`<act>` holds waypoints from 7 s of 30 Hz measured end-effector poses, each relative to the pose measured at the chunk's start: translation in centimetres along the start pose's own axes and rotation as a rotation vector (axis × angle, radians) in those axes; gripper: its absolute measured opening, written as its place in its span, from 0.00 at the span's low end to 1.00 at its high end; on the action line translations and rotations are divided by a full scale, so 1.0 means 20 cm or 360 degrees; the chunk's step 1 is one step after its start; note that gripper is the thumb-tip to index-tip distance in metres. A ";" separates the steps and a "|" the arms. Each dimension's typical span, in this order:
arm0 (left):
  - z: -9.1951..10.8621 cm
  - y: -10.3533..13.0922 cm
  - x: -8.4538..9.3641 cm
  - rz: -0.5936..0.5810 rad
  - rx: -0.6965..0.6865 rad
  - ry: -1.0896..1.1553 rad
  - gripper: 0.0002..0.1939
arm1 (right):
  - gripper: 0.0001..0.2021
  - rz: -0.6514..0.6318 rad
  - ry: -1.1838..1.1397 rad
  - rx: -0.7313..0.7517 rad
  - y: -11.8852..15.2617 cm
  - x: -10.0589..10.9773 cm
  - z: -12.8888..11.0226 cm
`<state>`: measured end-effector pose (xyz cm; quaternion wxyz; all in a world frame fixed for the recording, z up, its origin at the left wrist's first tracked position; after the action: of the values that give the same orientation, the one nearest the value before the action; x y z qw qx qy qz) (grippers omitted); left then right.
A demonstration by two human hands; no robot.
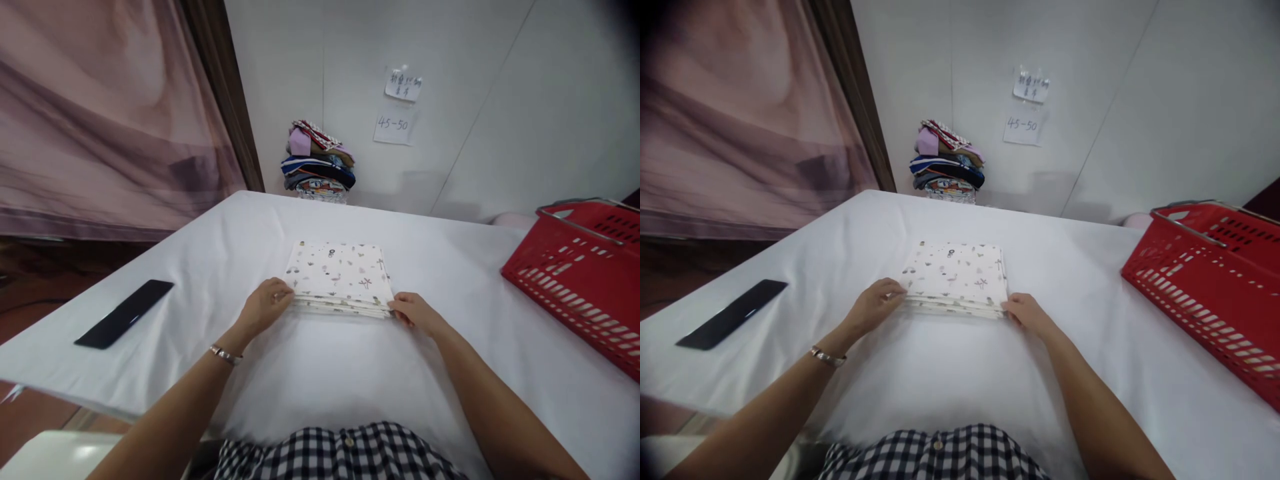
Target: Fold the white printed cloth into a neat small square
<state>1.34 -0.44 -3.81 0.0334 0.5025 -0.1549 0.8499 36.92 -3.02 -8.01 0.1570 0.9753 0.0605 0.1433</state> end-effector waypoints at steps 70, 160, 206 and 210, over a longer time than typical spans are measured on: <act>-0.25 -0.49 0.06 -0.0249 0.0669 -0.0405 0.33 | 0.33 0.0493 -0.0269 0.0374 -0.33 -0.11 -0.03; 0.76 -0.32 -0.38 -0.0316 -0.0096 -0.0733 0.11 | 0.07 -0.0089 -0.1205 0.0109 -0.35 -0.29 -0.13; 0.72 -0.33 -0.40 -0.0438 -0.0167 -0.0613 0.12 | 0.07 0.0444 -0.0966 -0.0056 -0.65 0.02 -0.19; 0.72 -0.34 -0.41 -0.0460 -0.0173 -0.0623 0.12 | 0.07 0.0462 -0.0944 -0.0020 -0.66 0.03 -0.19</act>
<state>18.94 2.51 -2.87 0.1511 0.6719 -0.1305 0.7132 35.38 10.59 -8.57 0.1516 0.9720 -0.1284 -0.1256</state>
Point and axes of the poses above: each hand's wrist, its own y-axis away from the middle knuckle, its own x-axis out of the back of the hand, z = x × y, the point moved 5 cm from there along -y, towards the middle knuckle, and after that the axes turned 9 degrees about -y, right-handed, at the moved point
